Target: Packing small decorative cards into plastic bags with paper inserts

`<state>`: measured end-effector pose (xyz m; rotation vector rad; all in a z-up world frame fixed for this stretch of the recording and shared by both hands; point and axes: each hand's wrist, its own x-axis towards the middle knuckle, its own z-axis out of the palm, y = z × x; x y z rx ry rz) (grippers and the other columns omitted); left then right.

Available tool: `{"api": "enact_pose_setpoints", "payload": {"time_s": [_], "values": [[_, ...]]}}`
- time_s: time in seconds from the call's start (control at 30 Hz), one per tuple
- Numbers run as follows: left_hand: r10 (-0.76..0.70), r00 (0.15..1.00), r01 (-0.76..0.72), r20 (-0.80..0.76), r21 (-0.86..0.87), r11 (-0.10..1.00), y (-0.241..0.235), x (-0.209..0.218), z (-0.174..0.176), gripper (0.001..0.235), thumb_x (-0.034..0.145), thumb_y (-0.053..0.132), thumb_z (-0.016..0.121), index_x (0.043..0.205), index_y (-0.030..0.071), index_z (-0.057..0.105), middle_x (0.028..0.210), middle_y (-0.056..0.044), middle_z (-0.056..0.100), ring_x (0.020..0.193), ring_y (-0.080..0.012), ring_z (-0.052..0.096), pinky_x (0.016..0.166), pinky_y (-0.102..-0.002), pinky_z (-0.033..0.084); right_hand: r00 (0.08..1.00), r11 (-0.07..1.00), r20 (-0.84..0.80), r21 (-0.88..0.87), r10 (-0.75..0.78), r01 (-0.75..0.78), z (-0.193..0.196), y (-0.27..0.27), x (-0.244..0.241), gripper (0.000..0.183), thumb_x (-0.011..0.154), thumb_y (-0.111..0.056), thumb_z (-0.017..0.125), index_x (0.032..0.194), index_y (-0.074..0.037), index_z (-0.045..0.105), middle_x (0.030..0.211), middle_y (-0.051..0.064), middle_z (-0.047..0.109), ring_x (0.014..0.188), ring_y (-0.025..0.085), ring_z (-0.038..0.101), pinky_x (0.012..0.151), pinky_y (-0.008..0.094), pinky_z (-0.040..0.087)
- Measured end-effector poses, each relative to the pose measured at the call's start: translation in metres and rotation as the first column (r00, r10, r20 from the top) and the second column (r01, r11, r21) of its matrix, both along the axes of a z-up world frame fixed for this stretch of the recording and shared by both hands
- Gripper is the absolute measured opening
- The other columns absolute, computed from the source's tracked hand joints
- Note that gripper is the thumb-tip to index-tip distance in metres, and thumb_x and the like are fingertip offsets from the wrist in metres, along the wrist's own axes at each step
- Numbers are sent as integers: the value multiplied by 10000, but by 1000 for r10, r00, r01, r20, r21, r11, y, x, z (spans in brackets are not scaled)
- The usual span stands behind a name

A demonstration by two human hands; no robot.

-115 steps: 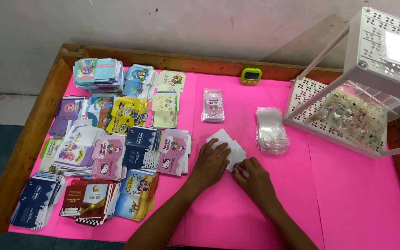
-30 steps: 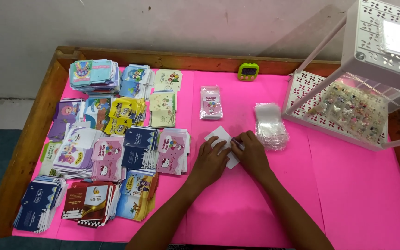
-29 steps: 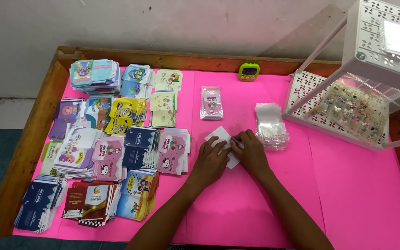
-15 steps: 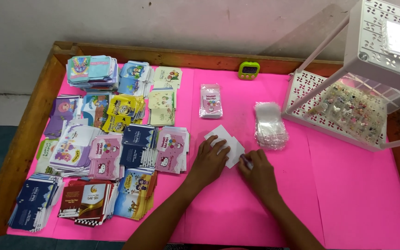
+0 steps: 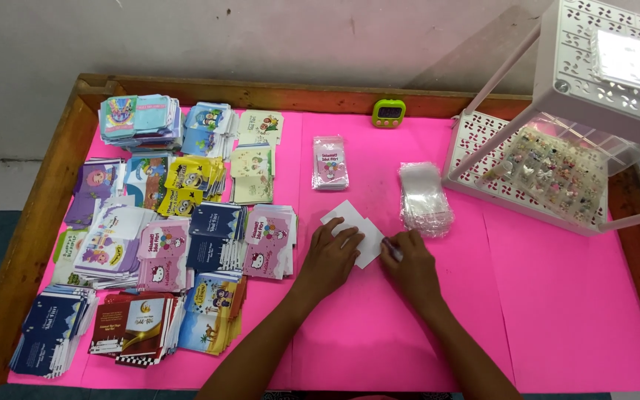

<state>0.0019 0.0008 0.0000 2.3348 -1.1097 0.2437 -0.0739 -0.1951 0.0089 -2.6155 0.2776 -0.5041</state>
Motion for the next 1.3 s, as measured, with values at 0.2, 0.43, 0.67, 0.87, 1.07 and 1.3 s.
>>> {"api": "enact_pose_setpoints", "payload": {"time_s": [0.2, 0.43, 0.67, 0.87, 1.07, 1.3], "values": [[-3, 1000, 4, 25, -19, 1000, 1, 2, -6, 241, 1027, 214, 604, 1233, 160, 718, 1262, -81, 707, 1401, -354, 466, 1080, -521, 395, 982, 973, -37, 146, 183, -176, 1, 14, -14, 175, 852, -267, 793, 904, -121, 711, 823, 59, 644, 768, 284, 748, 648, 408, 649], [-33, 999, 33, 20, -17, 999, 3, 1, 7, 245, 984, 132, 649, 1213, 148, 733, 1248, -83, 730, 1376, -336, 508, 1068, -502, 421, 980, 993, -178, 95, 90, -74, 29, -12, 35, 268, 884, -388, 759, 989, -148, 705, 920, 70, 657, 921, 322, 736, 793, 473, 622], [-120, 993, 120, 0, 14, 993, 4, -2, 9, 346, 898, -20, 661, 1209, 120, 721, 1262, -82, 726, 1378, -346, 506, 1068, -516, 425, 975, 874, -215, 482, 51, 61, 36, -27, 99, 439, 1002, -425, 673, 1334, -138, 674, 1196, 147, 715, 1133, 348, 693, 957, 491, 547], [-143, 987, 144, -68, 11, 989, 8, -2, 22, 303, 910, 179, 699, 1208, 119, 703, 1287, -76, 708, 1390, -352, 487, 1094, -524, 401, 991, 839, -128, 543, 49, 29, 64, -12, 120, 391, 989, -351, 721, 1304, -124, 674, 1207, 157, 676, 1164, 358, 674, 979, 484, 538], [-187, 968, 189, -167, -3, 982, 12, -2, 26, 520, 866, 436, 753, 1258, 107, 669, 1349, -110, 665, 1422, -391, 432, 1141, -570, 337, 997, 901, 81, 430, 16, -50, 69, -5, 126, 268, 983, -130, 738, 1186, -13, 607, 1103, 216, 696, 1074, 411, 707, 908, 506, 589], [-194, 972, 195, -131, -6, 981, 8, -2, 17, 432, 895, 340, 730, 1256, 108, 680, 1321, -105, 679, 1413, -363, 449, 1132, -551, 351, 991, 960, 135, 275, 21, -57, 52, -20, 133, 332, 945, -54, 755, 1197, -2, 546, 1043, 221, 702, 1036, 414, 718, 899, 492, 606]]}}
